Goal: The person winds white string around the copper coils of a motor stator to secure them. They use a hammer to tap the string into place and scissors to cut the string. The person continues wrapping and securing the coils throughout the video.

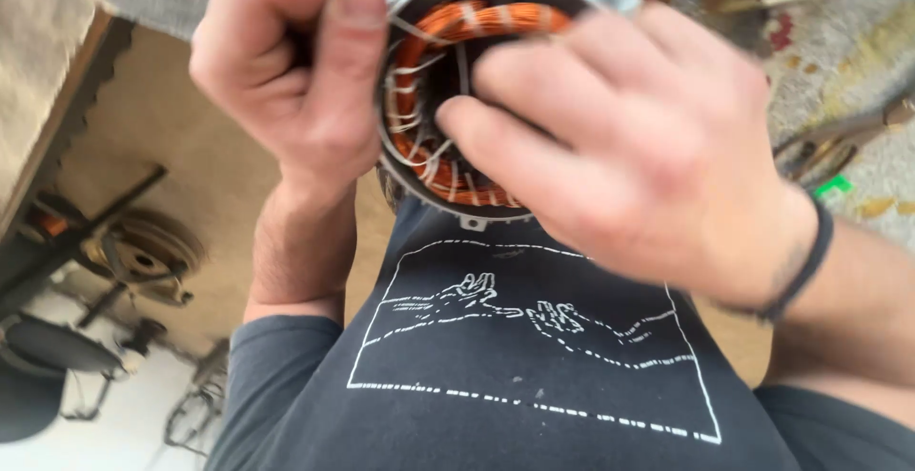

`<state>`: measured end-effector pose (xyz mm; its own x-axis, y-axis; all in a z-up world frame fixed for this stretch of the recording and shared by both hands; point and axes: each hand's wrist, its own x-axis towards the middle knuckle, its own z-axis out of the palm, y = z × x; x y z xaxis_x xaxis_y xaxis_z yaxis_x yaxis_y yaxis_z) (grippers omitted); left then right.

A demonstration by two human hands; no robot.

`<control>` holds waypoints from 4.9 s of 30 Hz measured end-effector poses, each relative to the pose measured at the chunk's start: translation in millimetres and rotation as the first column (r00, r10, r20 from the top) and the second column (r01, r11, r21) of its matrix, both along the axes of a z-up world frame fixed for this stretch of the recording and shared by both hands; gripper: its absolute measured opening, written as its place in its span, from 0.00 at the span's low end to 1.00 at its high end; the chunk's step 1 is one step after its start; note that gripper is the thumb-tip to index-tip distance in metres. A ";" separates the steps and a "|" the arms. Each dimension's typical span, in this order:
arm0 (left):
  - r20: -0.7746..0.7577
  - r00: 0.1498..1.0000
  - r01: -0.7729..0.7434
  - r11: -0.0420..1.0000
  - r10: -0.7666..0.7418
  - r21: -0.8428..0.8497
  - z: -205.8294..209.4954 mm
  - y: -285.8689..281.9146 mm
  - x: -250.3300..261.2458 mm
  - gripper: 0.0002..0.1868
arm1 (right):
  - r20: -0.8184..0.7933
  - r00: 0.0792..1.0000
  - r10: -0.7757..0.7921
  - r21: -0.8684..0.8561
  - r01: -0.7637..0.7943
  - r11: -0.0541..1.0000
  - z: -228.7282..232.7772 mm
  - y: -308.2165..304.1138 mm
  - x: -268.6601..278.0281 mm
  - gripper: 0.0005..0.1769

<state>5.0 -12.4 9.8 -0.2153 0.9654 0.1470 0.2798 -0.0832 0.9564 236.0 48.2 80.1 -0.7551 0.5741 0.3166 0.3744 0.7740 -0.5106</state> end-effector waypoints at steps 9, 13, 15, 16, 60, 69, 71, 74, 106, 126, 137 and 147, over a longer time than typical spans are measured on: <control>-0.027 0.994 0.101 0.992 -0.104 -0.075 8.7 8.7 1.5 0.15 | 0.324 0.945 0.041 0.042 -0.058 0.997 16.5 -0.2 -6.1 0.13; -0.059 0.991 0.111 0.990 -0.117 -0.085 13.9 13.3 3.3 0.12 | 0.157 0.980 0.123 -0.112 -0.106 0.988 16.9 -4.3 5.4 0.07; -0.033 0.991 0.125 0.989 -0.128 -0.080 14.0 14.3 3.8 0.11 | 0.123 0.984 0.131 -0.135 -0.115 0.984 12.9 -6.4 9.8 0.08; -0.037 0.990 0.134 0.988 -0.138 -0.081 12.8 14.5 3.3 0.11 | 0.099 0.987 0.125 -0.096 -0.116 0.989 10.6 -6.7 10.5 0.09; -0.719 0.691 0.320 0.925 -0.078 0.206 51.6 -51.3 37.5 0.14 | -0.106 0.993 0.054 -0.454 -0.096 0.886 50.2 -53.5 0.2 0.25; -0.691 0.694 0.473 0.851 -0.200 0.228 26.9 -37.4 46.3 0.09 | -0.140 0.989 0.045 -0.452 -0.104 0.886 53.5 -35.9 4.9 0.20; -0.623 0.739 0.505 0.822 -0.256 0.261 24.1 -32.9 43.8 0.06 | -0.172 0.981 -0.086 -0.086 0.072 0.994 42.4 -19.4 11.9 0.11; -0.601 0.757 0.505 0.813 -0.256 0.290 24.8 -33.8 43.5 0.06 | -0.010 0.996 -0.093 0.043 0.094 0.995 25.9 -4.8 4.8 0.10; -0.374 0.880 0.428 0.831 -0.293 0.356 31.7 -23.4 42.9 0.18 | 0.002 0.992 -0.123 -0.111 0.123 0.986 -16.2 2.5 -0.4 0.10; -0.217 0.748 0.663 0.688 -0.627 0.297 41.2 2.1 23.4 0.16 | 0.239 0.951 -0.198 -0.106 0.228 0.968 -3.5 -37.6 -6.9 0.20; -0.027 0.763 0.596 0.688 -0.645 0.414 22.2 3.1 20.2 0.18 | 0.199 0.978 -0.058 -0.068 0.073 0.995 -9.0 -17.9 -13.5 0.13; -0.001 0.716 0.638 0.653 -0.698 0.408 20.7 -3.4 18.1 0.21 | 0.281 0.959 -0.038 -0.025 0.046 0.999 -15.9 -31.5 -3.9 0.13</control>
<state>23.1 -15.8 30.5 0.4196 0.7378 0.5287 -0.1244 -0.5302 0.8387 232.1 16.8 64.2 -0.7860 0.6134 0.0775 0.5379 0.7401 -0.4036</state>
